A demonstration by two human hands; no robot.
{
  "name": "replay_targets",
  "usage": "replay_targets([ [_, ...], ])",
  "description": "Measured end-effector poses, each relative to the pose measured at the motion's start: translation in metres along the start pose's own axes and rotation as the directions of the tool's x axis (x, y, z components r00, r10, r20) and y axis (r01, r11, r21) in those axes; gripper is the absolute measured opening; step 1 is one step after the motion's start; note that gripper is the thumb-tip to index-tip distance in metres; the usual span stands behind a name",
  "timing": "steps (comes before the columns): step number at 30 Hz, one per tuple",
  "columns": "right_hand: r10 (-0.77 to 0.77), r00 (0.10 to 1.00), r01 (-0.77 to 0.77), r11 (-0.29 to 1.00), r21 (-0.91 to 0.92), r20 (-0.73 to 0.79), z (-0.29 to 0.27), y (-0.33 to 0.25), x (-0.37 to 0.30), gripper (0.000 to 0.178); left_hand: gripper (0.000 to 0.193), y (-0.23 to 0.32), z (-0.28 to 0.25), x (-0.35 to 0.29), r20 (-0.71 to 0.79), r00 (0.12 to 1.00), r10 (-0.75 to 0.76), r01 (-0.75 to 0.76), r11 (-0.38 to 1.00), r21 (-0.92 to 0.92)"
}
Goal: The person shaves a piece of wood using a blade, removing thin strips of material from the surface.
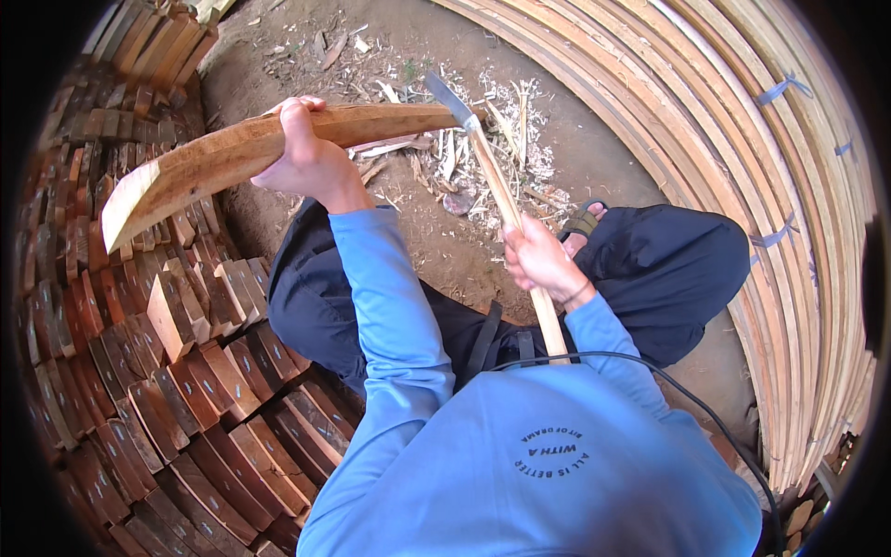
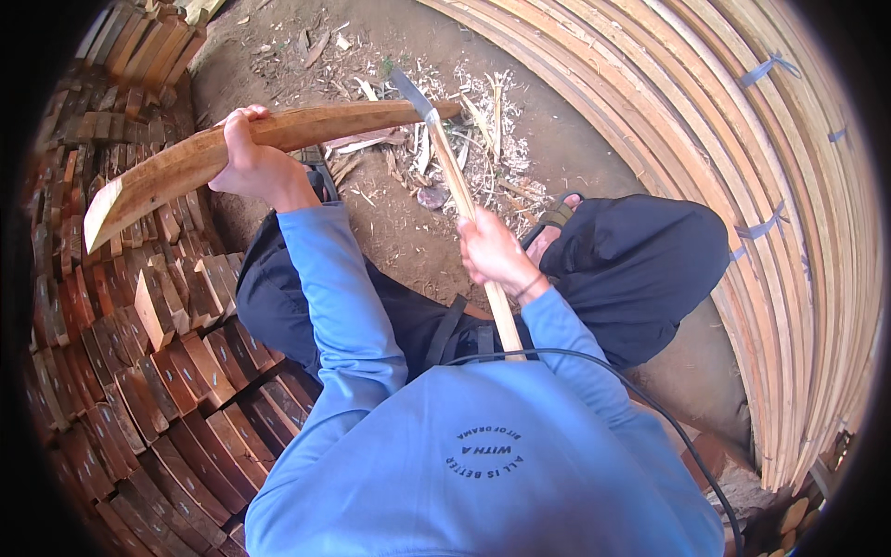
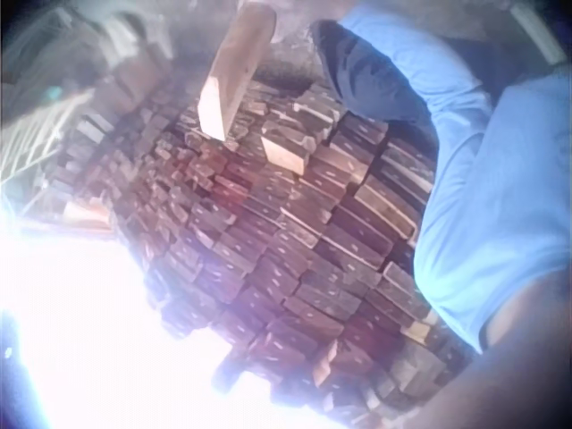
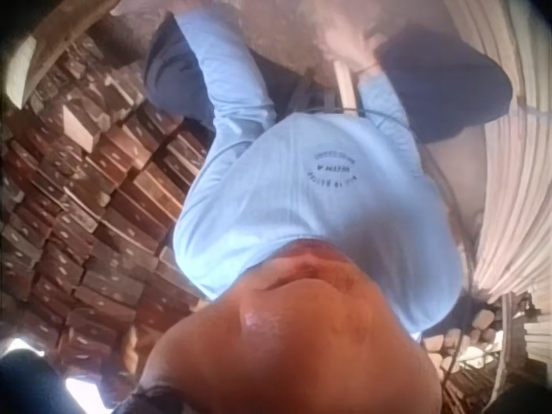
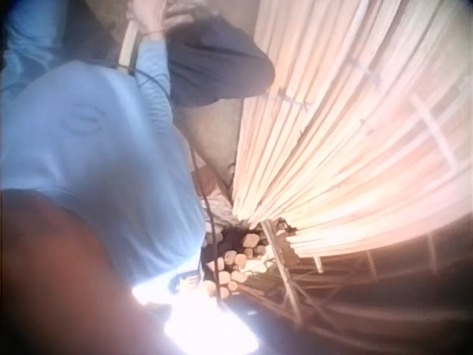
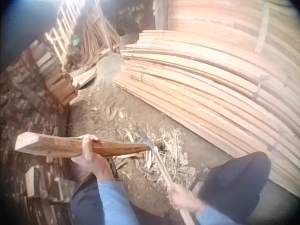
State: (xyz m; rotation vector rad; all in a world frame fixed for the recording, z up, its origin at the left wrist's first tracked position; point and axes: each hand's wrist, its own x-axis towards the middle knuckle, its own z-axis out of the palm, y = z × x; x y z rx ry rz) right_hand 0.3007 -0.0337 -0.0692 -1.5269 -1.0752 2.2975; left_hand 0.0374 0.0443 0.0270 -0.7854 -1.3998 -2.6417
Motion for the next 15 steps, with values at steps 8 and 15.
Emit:
replay_targets([
  [8,-0.017,1.000,0.016,1.000,-0.024,-0.010,-0.004,-0.006,0.004,0.012,0.009,0.003,0.023,-0.007,0.044,0.998,0.037,-0.040,0.998,0.057],
  [15,0.046,0.997,-0.049,0.998,0.042,0.058,-0.012,-0.013,-0.004,0.012,0.010,0.002,0.018,-0.008,0.076,0.997,0.026,-0.024,0.999,-0.032],
])
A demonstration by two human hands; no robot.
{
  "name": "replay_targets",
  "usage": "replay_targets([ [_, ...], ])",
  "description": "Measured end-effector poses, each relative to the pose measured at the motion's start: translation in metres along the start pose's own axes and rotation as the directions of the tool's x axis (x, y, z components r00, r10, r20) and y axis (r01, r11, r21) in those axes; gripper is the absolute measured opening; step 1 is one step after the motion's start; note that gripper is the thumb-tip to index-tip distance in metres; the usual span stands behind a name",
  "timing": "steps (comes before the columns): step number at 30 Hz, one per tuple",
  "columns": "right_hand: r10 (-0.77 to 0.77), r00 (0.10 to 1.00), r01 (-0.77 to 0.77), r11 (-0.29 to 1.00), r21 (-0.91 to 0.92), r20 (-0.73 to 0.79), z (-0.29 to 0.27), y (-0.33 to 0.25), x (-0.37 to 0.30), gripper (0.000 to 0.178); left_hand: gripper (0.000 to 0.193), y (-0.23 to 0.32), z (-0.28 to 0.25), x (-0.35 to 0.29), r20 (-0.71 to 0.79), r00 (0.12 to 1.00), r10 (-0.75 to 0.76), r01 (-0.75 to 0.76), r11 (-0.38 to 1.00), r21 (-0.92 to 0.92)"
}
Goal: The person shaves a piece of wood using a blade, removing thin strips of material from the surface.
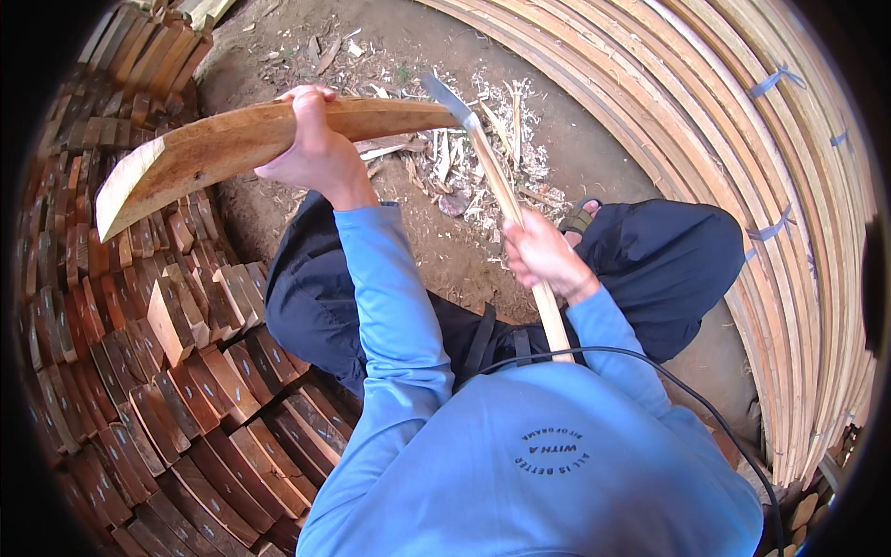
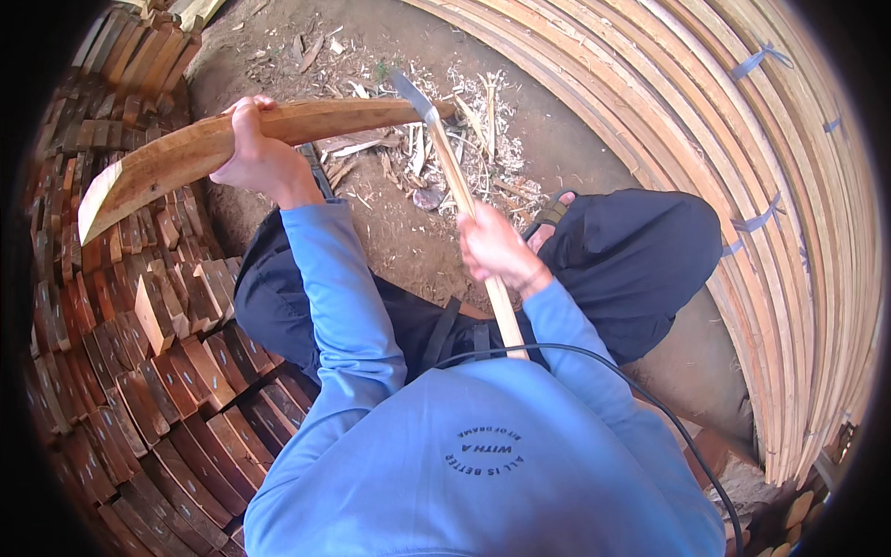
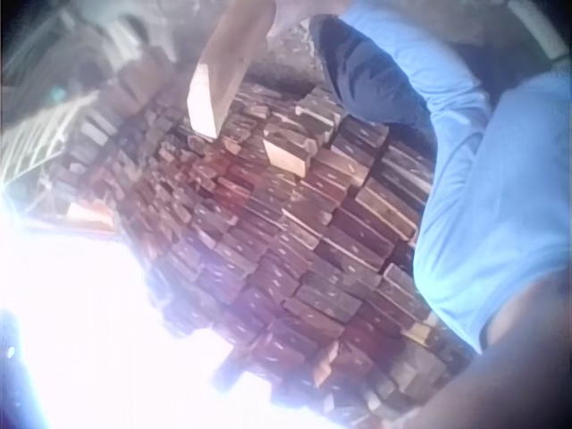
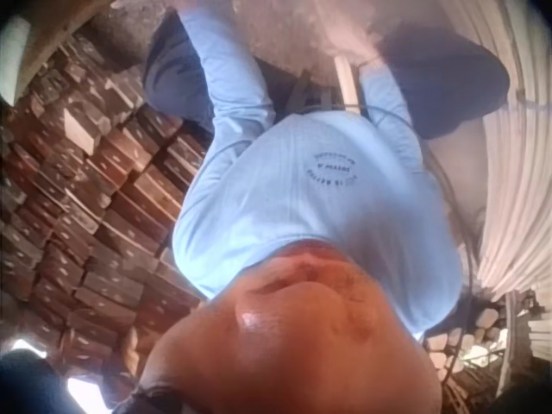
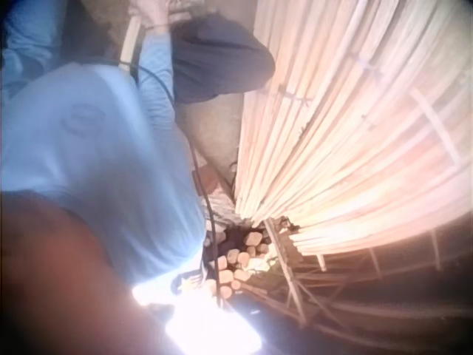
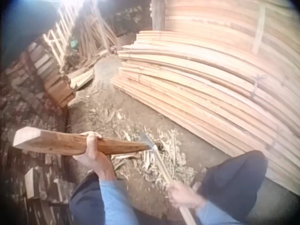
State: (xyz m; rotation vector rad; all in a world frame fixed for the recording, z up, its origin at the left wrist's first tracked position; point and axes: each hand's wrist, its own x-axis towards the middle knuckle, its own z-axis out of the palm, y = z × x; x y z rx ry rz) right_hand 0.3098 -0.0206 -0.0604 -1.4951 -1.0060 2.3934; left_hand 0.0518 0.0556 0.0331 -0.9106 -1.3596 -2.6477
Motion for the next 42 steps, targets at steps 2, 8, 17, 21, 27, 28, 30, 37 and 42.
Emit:
replay_targets([
  [2,-0.061,0.998,0.060,0.998,-0.020,-0.024,-0.001,0.005,0.002,0.010,0.005,0.004,-0.001,-0.003,0.013,0.999,-0.043,0.043,0.998,-0.040],
  [8,0.050,0.999,-0.049,0.998,0.032,-0.013,0.010,0.001,-0.033,0.013,0.006,0.000,-0.019,-0.001,-0.001,1.000,-0.018,0.018,1.000,0.008],
  [17,0.019,0.998,-0.026,0.991,-0.131,-0.054,0.014,-0.002,-0.036,0.016,0.005,-0.006,-0.024,0.020,-0.072,0.997,-0.031,0.034,0.999,0.030],
  [21,-0.040,0.999,0.036,0.992,-0.122,-0.033,0.006,0.001,-0.008,0.017,0.007,-0.006,-0.021,0.020,-0.072,0.997,-0.015,0.018,0.999,0.031],
  [27,-0.018,0.995,-0.001,0.983,-0.186,-0.100,0.017,-0.004,-0.003,0.015,0.005,-0.007,-0.036,0.012,-0.067,0.996,-0.054,0.053,0.998,-0.013],
  [28,-0.025,0.997,0.013,0.986,-0.167,-0.067,0.013,-0.009,0.013,0.016,0.005,-0.004,-0.031,0.010,-0.062,0.997,-0.040,0.039,0.999,-0.017],
  [30,-0.036,0.998,0.028,0.990,-0.138,-0.059,0.015,-0.001,0.000,0.015,0.006,-0.008,-0.034,0.018,-0.041,0.999,-0.034,0.034,0.999,-0.016],
  [37,-0.080,0.996,0.074,0.983,-0.169,-0.028,0.009,0.003,0.022,0.016,0.005,-0.003,-0.023,0.014,-0.083,0.996,-0.022,0.023,1.000,0.010],
  [42,0.026,1.000,-0.028,0.991,-0.131,-0.016,0.019,0.003,-0.030,0.017,0.004,-0.010,-0.049,0.023,-0.029,0.995,-0.098,0.096,0.994,-0.060],
])
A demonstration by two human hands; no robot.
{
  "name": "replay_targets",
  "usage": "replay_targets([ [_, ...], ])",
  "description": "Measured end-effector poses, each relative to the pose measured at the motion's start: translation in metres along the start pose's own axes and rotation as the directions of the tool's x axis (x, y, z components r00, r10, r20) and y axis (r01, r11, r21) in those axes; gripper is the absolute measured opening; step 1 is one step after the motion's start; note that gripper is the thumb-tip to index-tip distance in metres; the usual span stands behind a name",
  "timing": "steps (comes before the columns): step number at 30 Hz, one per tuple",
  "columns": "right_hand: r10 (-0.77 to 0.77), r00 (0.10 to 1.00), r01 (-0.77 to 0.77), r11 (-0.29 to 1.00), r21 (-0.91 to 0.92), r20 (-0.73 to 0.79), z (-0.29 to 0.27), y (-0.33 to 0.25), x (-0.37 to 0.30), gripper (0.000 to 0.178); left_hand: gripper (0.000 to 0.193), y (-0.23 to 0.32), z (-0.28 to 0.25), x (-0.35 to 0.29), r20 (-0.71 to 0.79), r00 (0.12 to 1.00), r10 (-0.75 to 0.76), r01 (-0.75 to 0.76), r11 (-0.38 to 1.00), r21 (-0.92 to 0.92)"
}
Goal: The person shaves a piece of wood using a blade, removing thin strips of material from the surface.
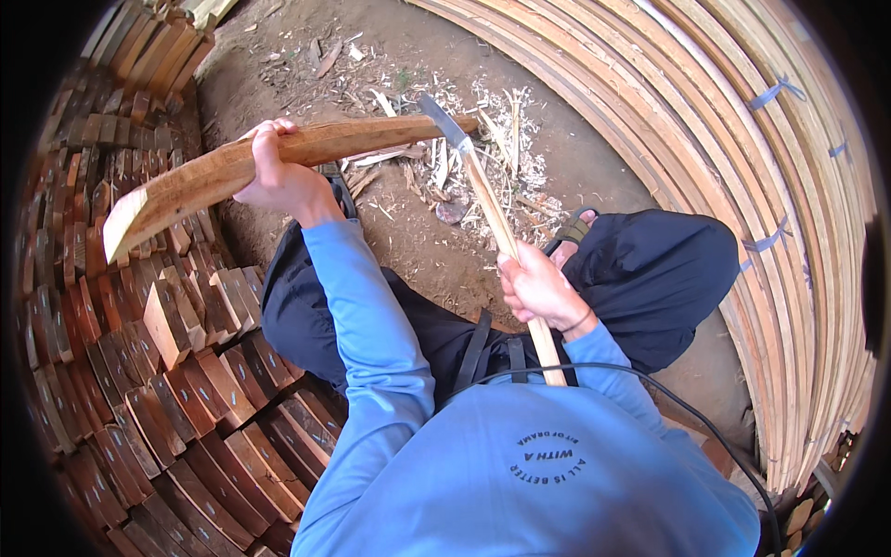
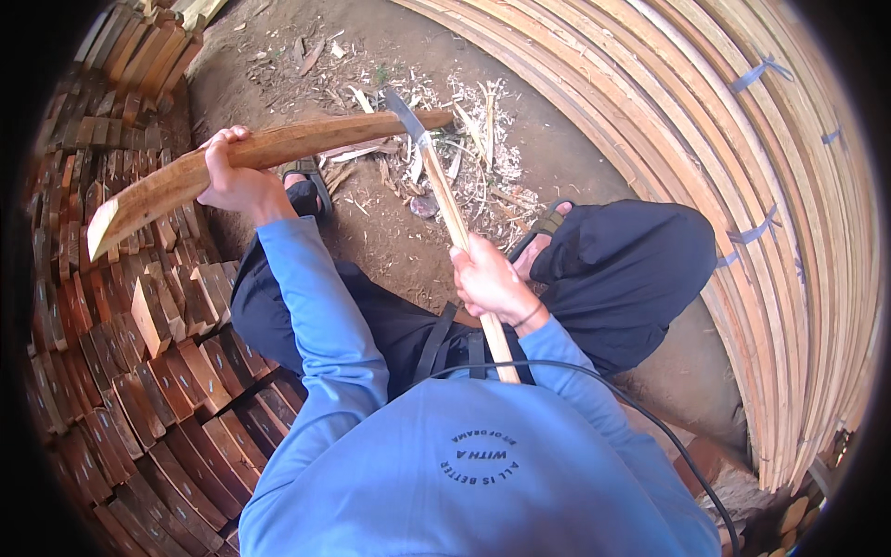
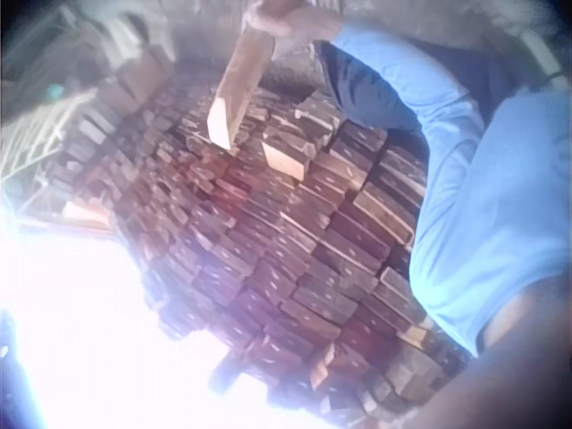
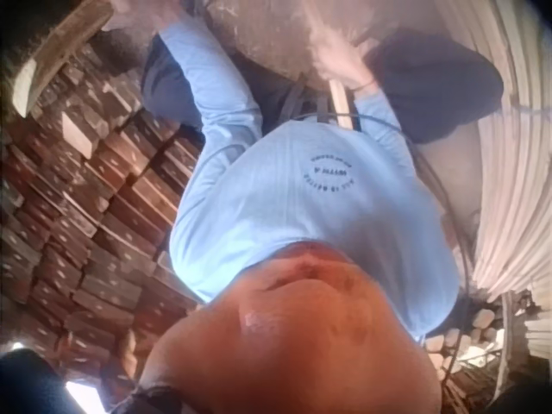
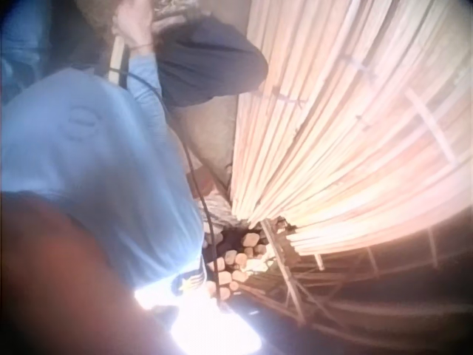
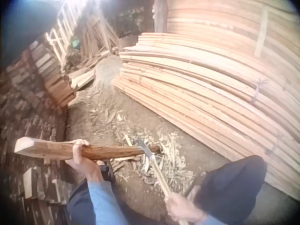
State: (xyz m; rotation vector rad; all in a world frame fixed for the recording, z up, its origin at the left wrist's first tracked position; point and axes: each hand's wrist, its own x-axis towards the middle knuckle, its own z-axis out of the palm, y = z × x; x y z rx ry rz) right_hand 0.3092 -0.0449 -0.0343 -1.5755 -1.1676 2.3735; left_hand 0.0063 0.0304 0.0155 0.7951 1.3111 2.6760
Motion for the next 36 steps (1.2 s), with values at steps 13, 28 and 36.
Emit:
replay_targets([
  [13,-0.005,1.000,0.005,0.996,0.088,0.005,-0.007,0.004,0.033,0.011,0.014,0.003,-0.034,-0.006,0.136,0.991,-0.017,0.029,0.995,-0.091],
  [28,-0.044,0.999,0.045,0.998,0.049,-0.019,-0.001,0.004,0.034,0.009,0.004,0.004,0.009,-0.008,-0.029,0.999,0.040,-0.039,0.999,0.037],
  [36,-0.080,0.997,0.080,0.997,0.023,-0.023,-0.004,0.005,0.041,0.016,0.006,0.007,0.022,-0.014,-0.035,0.998,0.052,-0.048,0.994,0.098],
])
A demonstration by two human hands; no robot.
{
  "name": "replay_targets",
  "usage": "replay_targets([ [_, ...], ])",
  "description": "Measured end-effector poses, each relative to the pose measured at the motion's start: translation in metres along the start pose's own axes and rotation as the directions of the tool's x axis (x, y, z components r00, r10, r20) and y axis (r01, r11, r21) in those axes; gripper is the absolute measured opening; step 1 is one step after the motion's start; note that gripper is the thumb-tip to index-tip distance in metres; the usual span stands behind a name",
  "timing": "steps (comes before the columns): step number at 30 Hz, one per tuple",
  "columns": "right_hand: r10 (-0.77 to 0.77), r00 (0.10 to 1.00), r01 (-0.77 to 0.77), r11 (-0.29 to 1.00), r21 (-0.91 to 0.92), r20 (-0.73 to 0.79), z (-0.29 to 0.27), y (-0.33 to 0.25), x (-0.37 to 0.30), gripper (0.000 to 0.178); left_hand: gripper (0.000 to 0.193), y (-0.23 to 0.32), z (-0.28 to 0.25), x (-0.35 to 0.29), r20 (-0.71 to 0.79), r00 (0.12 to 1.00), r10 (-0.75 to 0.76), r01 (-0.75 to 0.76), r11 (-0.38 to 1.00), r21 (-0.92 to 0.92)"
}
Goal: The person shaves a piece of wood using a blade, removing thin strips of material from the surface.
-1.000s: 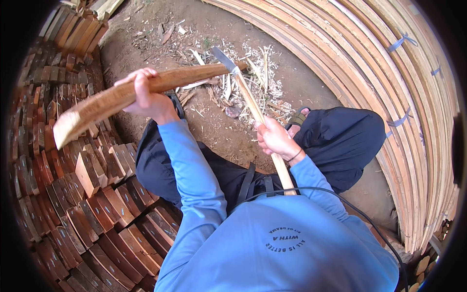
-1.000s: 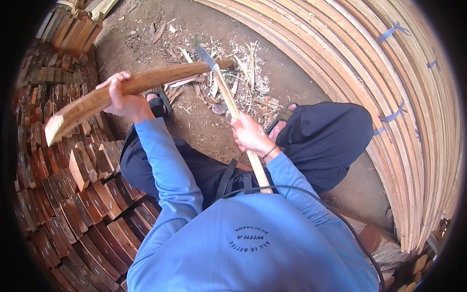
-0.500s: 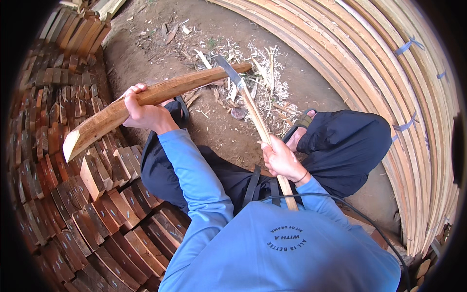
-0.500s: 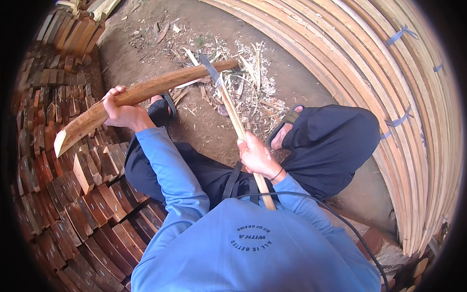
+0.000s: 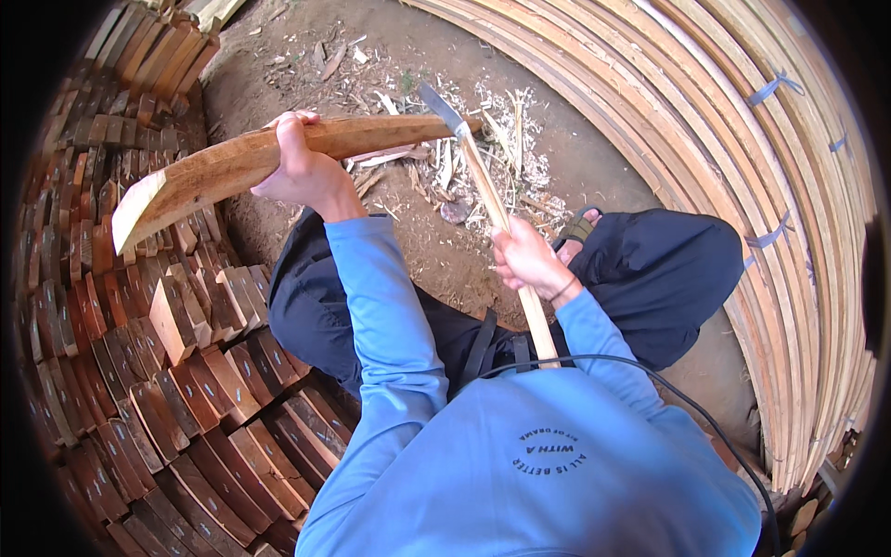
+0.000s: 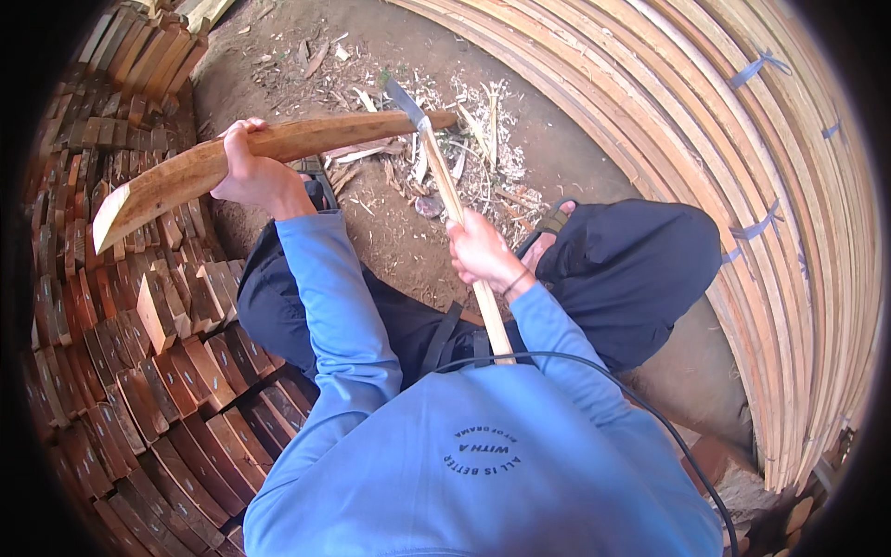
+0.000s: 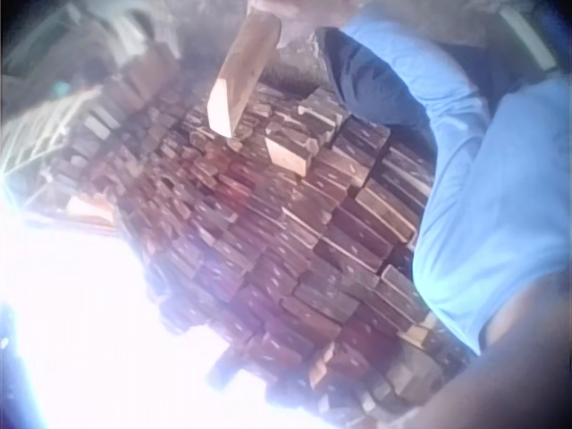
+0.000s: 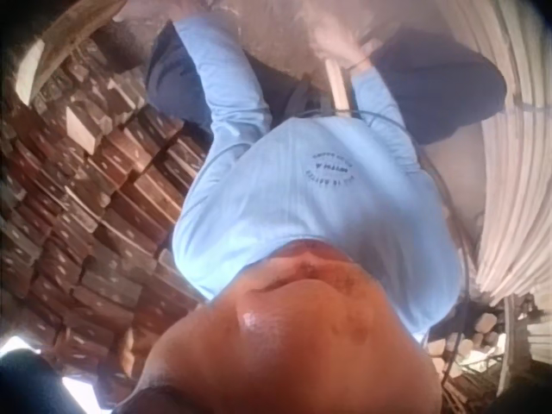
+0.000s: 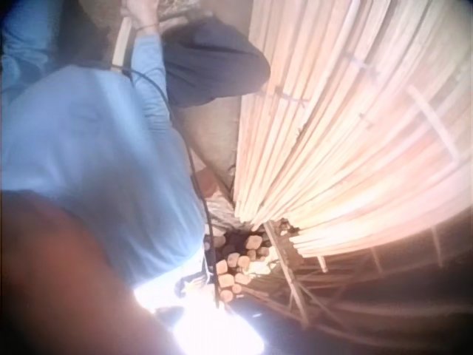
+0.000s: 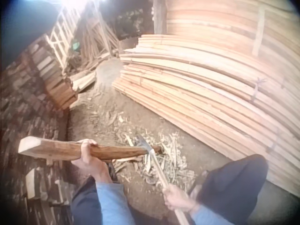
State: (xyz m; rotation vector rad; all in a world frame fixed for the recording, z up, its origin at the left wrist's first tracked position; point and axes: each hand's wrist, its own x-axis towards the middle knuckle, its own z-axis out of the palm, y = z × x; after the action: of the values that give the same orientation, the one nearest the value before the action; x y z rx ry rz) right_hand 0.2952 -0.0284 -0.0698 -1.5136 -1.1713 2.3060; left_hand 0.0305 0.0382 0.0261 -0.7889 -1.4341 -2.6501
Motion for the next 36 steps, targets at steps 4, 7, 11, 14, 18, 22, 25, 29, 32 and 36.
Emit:
replay_targets([
  [4,0.079,0.992,-0.092,0.986,0.139,0.095,-0.006,0.008,-0.034,0.016,0.007,-0.001,-0.003,0.005,-0.037,0.999,0.002,-0.003,1.000,-0.017],
  [7,0.052,0.998,-0.051,0.998,0.045,-0.020,-0.003,-0.003,-0.014,0.013,0.006,-0.002,0.003,-0.001,-0.017,0.999,0.040,-0.041,0.997,-0.060],
  [11,0.045,0.999,-0.046,0.997,0.059,0.014,0.006,0.001,-0.028,0.007,0.005,-0.013,-0.017,0.025,-0.036,0.999,0.015,-0.015,1.000,-0.006],
  [14,0.059,0.998,-0.059,0.998,0.010,0.010,0.010,-0.002,-0.037,0.008,0.005,-0.009,-0.029,0.015,-0.043,0.999,0.018,-0.019,0.999,-0.040],
  [18,-0.025,0.999,0.023,0.995,-0.094,-0.030,-0.002,0.007,0.014,0.017,0.006,-0.012,-0.013,0.010,-0.003,0.999,0.033,-0.033,0.999,-0.029],
  [22,0.018,1.000,-0.018,0.998,-0.059,-0.001,0.008,0.015,-0.040,0.018,0.004,-0.016,-0.024,0.027,-0.052,0.999,0.014,-0.016,0.999,-0.041],
  [25,-0.051,0.997,0.043,0.992,-0.120,-0.060,0.007,0.015,0.001,0.017,0.004,-0.010,-0.012,0.014,-0.029,1.000,-0.008,0.007,0.999,-0.052],
  [29,-0.023,0.999,0.021,0.999,-0.050,-0.040,0.013,0.005,-0.020,0.016,0.004,-0.016,-0.017,0.024,-0.005,1.000,0.020,-0.020,0.998,-0.065],
  [32,0.017,1.000,-0.017,1.000,0.000,0.012,0.007,-0.002,-0.037,0.015,0.004,-0.013,-0.018,0.020,-0.012,0.999,0.035,-0.036,0.998,-0.057],
  [36,-0.005,1.000,0.004,0.997,-0.072,-0.021,0.002,-0.002,-0.007,0.015,0.005,-0.005,0.004,0.011,-0.013,1.000,-0.003,0.003,1.000,-0.028],
])
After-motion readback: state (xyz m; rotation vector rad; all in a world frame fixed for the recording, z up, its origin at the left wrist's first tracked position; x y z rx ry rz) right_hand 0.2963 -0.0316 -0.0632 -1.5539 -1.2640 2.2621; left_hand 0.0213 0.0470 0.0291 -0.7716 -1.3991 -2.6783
